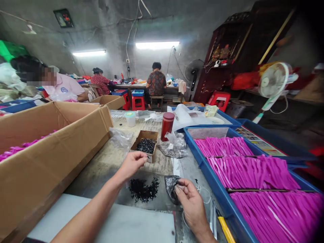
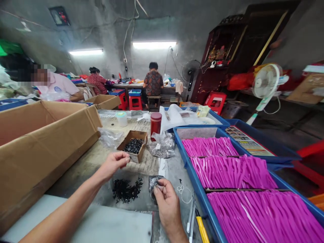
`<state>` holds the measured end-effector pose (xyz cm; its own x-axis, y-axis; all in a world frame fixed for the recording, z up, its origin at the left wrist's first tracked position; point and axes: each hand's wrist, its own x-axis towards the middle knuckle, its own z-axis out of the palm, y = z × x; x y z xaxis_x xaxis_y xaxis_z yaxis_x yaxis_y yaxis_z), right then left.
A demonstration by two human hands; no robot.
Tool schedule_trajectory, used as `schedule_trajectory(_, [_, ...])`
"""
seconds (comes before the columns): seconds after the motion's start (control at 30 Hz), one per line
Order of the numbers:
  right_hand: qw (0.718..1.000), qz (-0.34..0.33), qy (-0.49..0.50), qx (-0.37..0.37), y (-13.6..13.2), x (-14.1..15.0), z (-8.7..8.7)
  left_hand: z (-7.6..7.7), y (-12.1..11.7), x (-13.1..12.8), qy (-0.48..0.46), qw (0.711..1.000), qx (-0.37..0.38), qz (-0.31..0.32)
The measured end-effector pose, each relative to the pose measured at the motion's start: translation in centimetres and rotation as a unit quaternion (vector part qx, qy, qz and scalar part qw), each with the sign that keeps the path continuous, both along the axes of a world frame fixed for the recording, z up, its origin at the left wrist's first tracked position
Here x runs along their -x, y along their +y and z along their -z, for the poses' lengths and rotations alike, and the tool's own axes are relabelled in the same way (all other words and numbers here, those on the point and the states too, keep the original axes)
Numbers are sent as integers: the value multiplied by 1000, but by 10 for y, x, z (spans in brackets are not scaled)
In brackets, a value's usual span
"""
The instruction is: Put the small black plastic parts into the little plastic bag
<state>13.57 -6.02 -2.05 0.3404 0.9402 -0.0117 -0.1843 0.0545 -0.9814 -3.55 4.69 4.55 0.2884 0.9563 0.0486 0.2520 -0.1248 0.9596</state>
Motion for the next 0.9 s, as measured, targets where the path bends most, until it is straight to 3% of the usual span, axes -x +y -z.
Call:
schedule_trajectory(0.17, [999,13,-41,-5,-1,-3,3,-14,52,1,102,988,-98,-69])
schedule_trajectory(0.3, [998,19,-55,-2,-2,-6,6,-18,58,1,170,969,-154,-95])
schedule_trajectory(0.37, [998,15,-58,-4,-2,-6,8,-17,45,3,208,961,-173,-65])
schedule_trajectory(0.47, [998,7,-57,-5,-2,-6,9,-9,19,7,276,944,-180,37])
schedule_trajectory(0.63, [999,1,-46,-2,-3,-5,9,12,-5,10,379,891,-165,185])
schedule_trajectory(0.77, [999,6,-46,-1,-2,-4,7,19,-8,4,449,850,-157,224])
schedule_trajectory(0.9, [998,8,-55,-2,-2,-5,5,17,-11,-4,502,819,-149,235])
